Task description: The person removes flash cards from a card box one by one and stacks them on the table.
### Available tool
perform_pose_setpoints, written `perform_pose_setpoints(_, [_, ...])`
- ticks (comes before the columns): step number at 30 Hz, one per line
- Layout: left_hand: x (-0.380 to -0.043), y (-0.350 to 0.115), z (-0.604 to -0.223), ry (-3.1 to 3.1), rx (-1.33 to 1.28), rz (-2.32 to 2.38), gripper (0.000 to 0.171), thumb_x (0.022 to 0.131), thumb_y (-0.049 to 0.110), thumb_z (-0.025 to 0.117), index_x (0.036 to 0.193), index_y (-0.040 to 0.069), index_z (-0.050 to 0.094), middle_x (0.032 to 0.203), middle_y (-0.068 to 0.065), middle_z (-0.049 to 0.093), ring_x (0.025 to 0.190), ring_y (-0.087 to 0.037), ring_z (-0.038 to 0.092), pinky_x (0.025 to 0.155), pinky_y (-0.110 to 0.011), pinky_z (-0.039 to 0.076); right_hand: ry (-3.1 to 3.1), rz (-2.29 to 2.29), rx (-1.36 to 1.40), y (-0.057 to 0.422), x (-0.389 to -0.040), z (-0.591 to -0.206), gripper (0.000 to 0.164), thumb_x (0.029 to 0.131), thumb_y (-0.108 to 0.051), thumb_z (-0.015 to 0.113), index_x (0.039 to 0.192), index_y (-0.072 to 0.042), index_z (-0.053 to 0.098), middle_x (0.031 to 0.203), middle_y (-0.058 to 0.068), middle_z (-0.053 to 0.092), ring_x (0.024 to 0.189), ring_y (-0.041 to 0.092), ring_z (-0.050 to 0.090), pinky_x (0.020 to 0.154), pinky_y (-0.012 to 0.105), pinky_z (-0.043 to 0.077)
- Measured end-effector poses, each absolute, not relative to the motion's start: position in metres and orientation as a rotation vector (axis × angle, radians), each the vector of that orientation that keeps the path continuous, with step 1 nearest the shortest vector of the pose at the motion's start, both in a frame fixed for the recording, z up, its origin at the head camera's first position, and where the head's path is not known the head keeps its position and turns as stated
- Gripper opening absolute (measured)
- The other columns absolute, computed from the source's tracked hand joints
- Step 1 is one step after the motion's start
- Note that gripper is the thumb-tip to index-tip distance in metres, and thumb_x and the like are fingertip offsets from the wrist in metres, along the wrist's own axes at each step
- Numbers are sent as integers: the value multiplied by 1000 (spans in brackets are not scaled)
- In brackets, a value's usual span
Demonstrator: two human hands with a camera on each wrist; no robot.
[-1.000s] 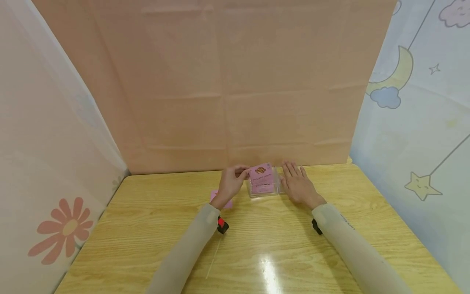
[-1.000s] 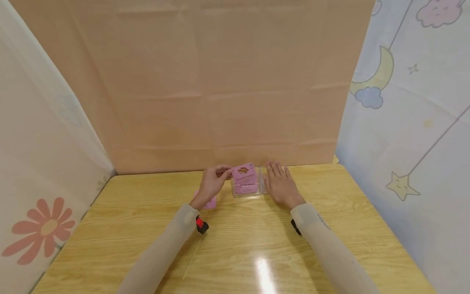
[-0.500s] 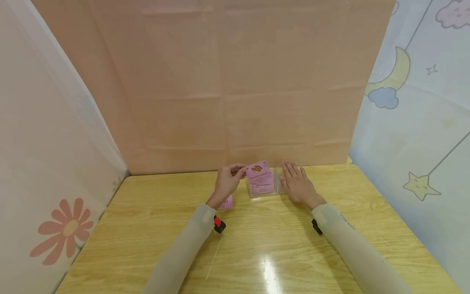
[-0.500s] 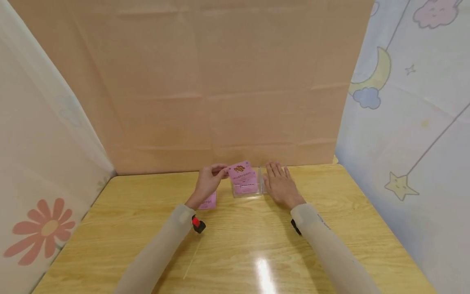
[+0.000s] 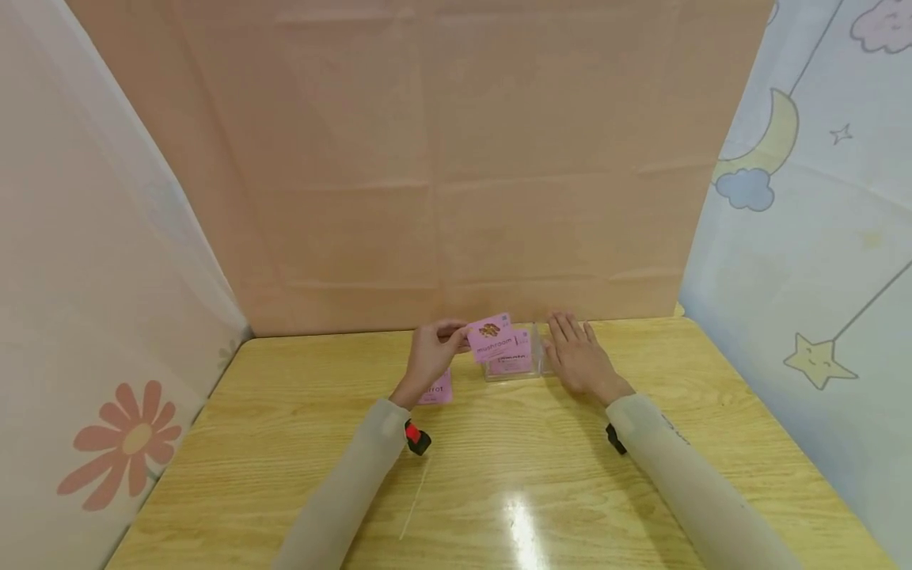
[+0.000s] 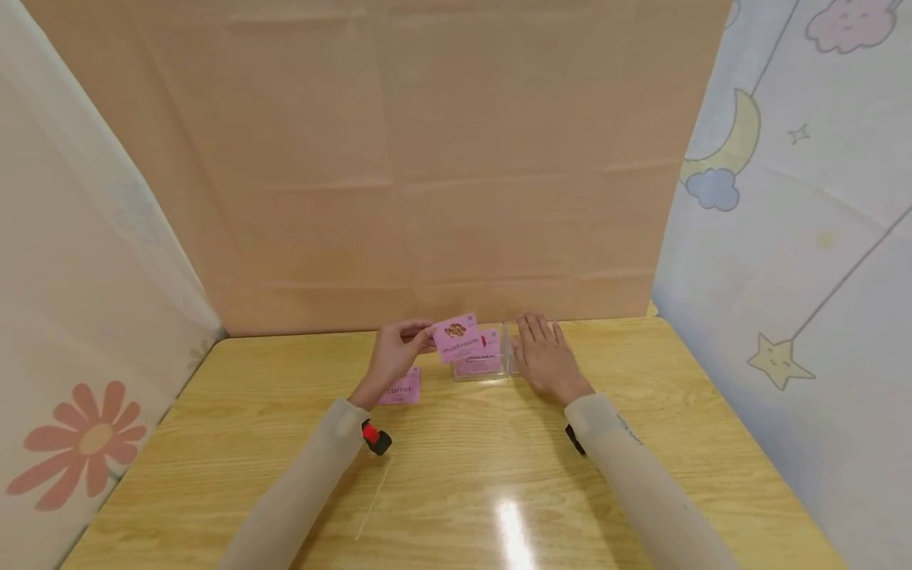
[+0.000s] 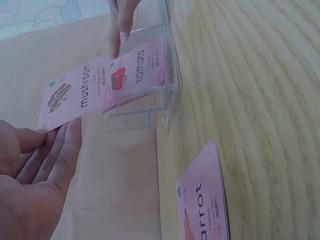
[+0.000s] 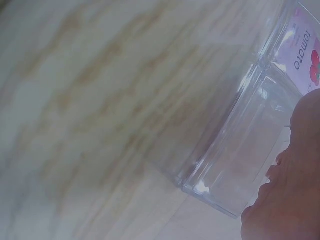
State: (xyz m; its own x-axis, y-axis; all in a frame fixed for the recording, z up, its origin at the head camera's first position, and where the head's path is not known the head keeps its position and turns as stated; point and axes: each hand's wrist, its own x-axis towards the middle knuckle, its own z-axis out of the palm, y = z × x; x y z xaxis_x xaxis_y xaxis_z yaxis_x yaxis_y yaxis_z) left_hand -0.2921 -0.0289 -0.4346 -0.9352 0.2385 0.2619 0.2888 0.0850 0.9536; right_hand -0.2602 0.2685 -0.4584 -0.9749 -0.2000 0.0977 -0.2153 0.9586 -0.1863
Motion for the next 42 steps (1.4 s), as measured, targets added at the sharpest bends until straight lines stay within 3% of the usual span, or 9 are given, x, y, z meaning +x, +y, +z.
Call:
perform_pose_setpoints(6, [-291,-39,-434,-2285,-500,-2076,24,101,13,71,118,-4,76,107,-25,78,87,-28,81,83,-44,67,-3033,306,323,268,-261,-458,64,116,-33,28,166,4,14,175,25,11,163,48,9,131,70,6])
perform_pose_setpoints(11, [-290,-46,-434,-2288,-482,-2082,25,101,13,71,118,-4,76,107,-25,78,90,-34,81,84,-49,66,-3026,314,325,268,-261,-457,64,116,-33,28,166,4,15,175,26,12,163,48,10,131,70,7])
perform_pose_setpoints(18, [-288,-55,-439,-2313,-432,-2085,25,100,16,72,117,-2,77,107,-23,79,86,-26,81,79,-39,67,-3029,310,323,269,-261,-457,64,116,-33,28,166,4,14,175,26,11,163,48,9,131,70,6])
perform_pose_setpoints(27, [-286,-68,-453,-2340,-312,-2149,25,100,17,73,119,0,77,103,-22,80,91,-38,80,85,-56,64,-3033,304,324,268,-261,-460,64,116,-33,27,166,4,14,175,26,11,163,48,9,131,70,6])
perform_pose_setpoints(34, [-287,-79,-462,-2371,-187,-2229,23,101,16,72,118,1,78,103,-20,80,86,-27,81,88,-53,65,-3031,316,323,267,-259,-459,63,116,-31,29,166,4,14,175,26,12,163,48,9,131,70,5])
perform_pose_setpoints(42, [-287,-93,-470,-2384,-83,-2258,23,101,14,71,118,0,77,98,-17,81,87,-29,81,86,-48,66,-3020,292,326,267,-260,-459,63,116,-32,28,166,5,14,176,25,12,163,47,10,131,69,7])
